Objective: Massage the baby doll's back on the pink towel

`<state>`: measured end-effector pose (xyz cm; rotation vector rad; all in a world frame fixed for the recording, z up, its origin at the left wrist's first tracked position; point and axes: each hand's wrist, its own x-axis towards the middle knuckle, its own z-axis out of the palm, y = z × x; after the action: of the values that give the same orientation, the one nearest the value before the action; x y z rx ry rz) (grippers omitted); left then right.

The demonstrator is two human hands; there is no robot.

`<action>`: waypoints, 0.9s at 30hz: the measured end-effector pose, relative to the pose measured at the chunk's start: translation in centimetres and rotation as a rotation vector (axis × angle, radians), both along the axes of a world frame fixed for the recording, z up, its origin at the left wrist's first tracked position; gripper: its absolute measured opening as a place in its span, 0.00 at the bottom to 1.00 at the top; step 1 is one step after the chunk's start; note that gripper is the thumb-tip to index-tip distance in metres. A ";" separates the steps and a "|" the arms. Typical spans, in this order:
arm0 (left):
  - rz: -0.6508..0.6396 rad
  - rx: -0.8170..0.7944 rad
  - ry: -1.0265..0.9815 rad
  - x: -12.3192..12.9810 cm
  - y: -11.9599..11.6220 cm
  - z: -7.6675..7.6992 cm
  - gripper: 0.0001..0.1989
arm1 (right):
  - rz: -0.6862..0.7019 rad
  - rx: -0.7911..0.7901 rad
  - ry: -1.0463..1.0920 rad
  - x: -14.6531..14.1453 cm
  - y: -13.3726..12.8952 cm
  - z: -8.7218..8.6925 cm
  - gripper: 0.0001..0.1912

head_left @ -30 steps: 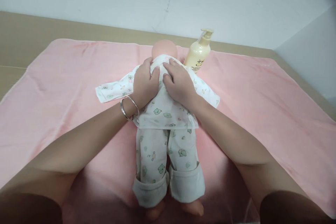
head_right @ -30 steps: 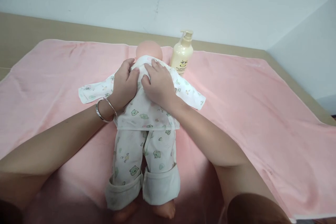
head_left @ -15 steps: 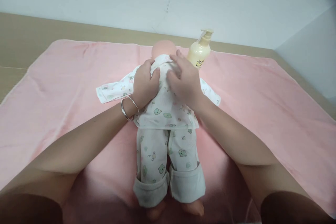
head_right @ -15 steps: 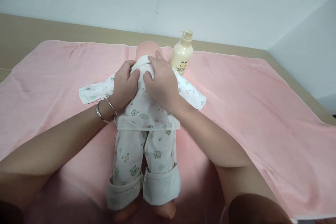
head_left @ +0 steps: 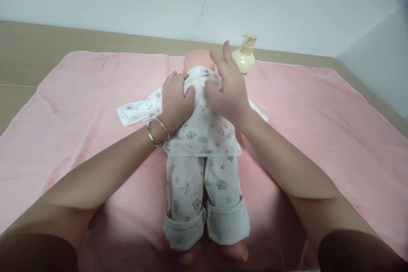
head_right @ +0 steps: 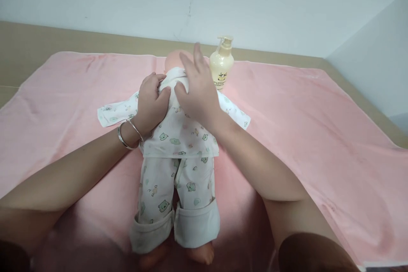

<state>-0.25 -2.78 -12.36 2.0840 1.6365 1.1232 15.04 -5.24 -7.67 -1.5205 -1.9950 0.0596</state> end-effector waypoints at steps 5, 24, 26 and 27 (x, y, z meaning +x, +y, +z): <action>-0.008 0.050 0.043 0.3 -0.5 1.7 0.19 | -0.079 0.153 0.084 3.0 0.8 3.3 0.31; -0.575 -0.897 -1.651 9.1 4.8 11.7 0.35 | -0.160 0.094 -0.235 5.8 4.6 1.7 0.33; -0.567 -0.920 -1.690 9.3 4.6 12.0 0.34 | -0.152 0.107 -0.228 5.9 4.7 1.5 0.32; -0.574 -0.924 -1.704 9.2 4.5 12.0 0.33 | -0.149 0.109 -0.231 6.0 4.8 1.4 0.32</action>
<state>8.93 1.69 -0.31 0.4003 0.3853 0.9885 21.01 -0.41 -6.28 -1.6619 -2.0152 -0.2944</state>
